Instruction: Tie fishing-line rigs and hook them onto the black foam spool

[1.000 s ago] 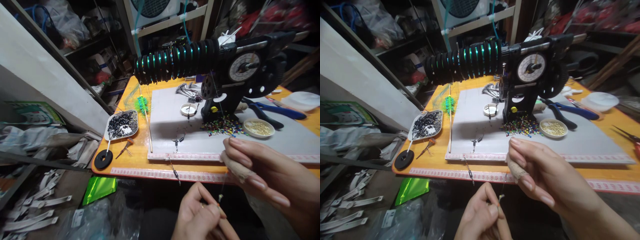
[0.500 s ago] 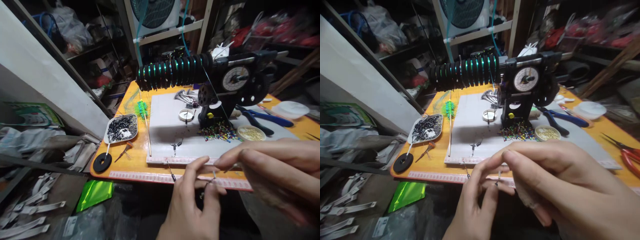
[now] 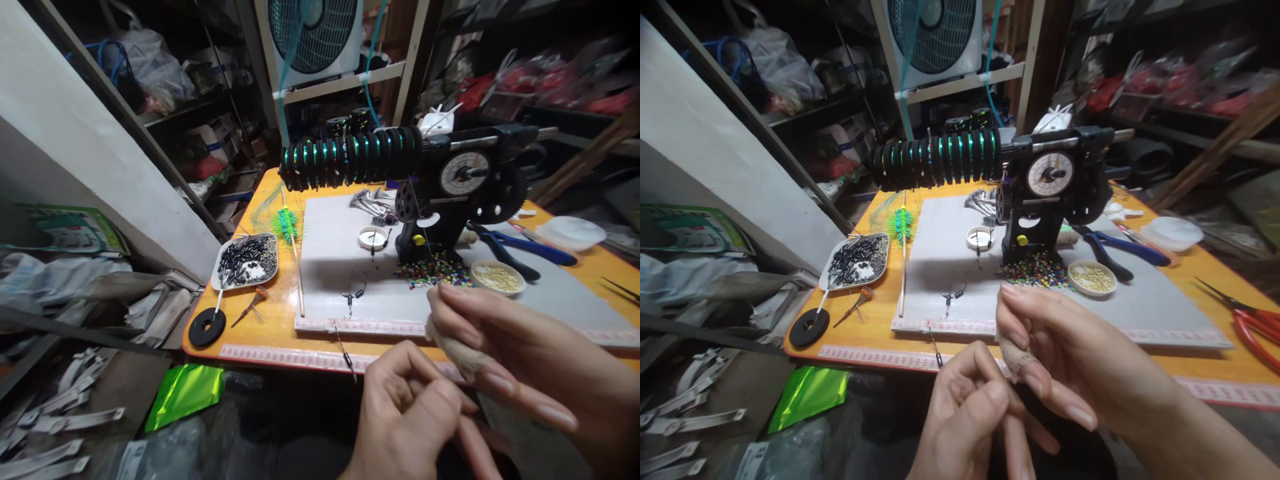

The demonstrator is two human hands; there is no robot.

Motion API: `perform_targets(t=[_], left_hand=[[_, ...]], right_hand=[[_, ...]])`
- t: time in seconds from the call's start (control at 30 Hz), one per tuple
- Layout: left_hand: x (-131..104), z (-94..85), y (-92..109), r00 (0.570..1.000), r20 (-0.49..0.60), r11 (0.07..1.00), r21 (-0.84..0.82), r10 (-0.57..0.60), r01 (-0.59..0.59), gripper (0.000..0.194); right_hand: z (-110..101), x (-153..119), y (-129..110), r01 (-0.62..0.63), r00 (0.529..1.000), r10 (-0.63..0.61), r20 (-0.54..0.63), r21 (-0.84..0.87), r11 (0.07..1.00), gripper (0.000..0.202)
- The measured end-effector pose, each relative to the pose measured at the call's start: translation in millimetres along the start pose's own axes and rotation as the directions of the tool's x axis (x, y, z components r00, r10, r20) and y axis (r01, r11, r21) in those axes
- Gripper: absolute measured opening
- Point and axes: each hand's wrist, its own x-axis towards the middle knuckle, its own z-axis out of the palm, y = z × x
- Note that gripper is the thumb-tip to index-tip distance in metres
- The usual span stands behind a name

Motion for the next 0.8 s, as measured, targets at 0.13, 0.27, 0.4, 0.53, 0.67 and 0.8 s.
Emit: perform_targets(t=[0.13, 0.27, 0.4, 0.53, 0.67, 0.8], left_hand=[[-3.3, -6.0, -12.9, 0.996, -0.068, 0.987, -0.158, -0.054, 0.043, 0.041], [-9.5, -16.3, -37.1, 0.999, -0.05, 0.964, -0.267, -0.001, -0.012, 0.034], [-17.2, -33.7, -75.8, 0.995, -0.1, 0.976, -0.216, -0.017, -0.005, 0.048], [-26.2, -46.8, -97.8, 0.966, -0.239, 0.99, -0.124, -0.1, 0.072, 0.063], [-29.0, -50.2, -93.4, 0.961, -0.237, 0.984, -0.142, -0.14, 0.108, 0.061], [-24.8, -39.9, -67.1, 0.973, -0.186, 0.983, -0.152, -0.135, 0.107, 0.059]], right_hand=[[-3.4, 5.9, 6.6, -0.03, 0.999, 0.028, 0.016, 0.151, 0.988, 0.04], [-8.8, 3.3, 7.7, -0.01, 1.0, 0.013, -0.017, 0.157, 0.987, 0.038], [-11.5, 1.3, 5.8, 0.0, 1.0, 0.003, -0.02, 0.132, 0.991, 0.039], [-12.3, 1.1, 5.9, 0.009, 0.999, -0.005, -0.042, 0.107, 0.994, 0.039], [-12.2, 1.9, 6.0, 0.021, 0.999, -0.017, -0.039, 0.098, 0.995, 0.039], [-12.0, 1.7, 5.1, 0.01, 0.997, -0.004, -0.074, 0.082, 0.997, 0.039]])
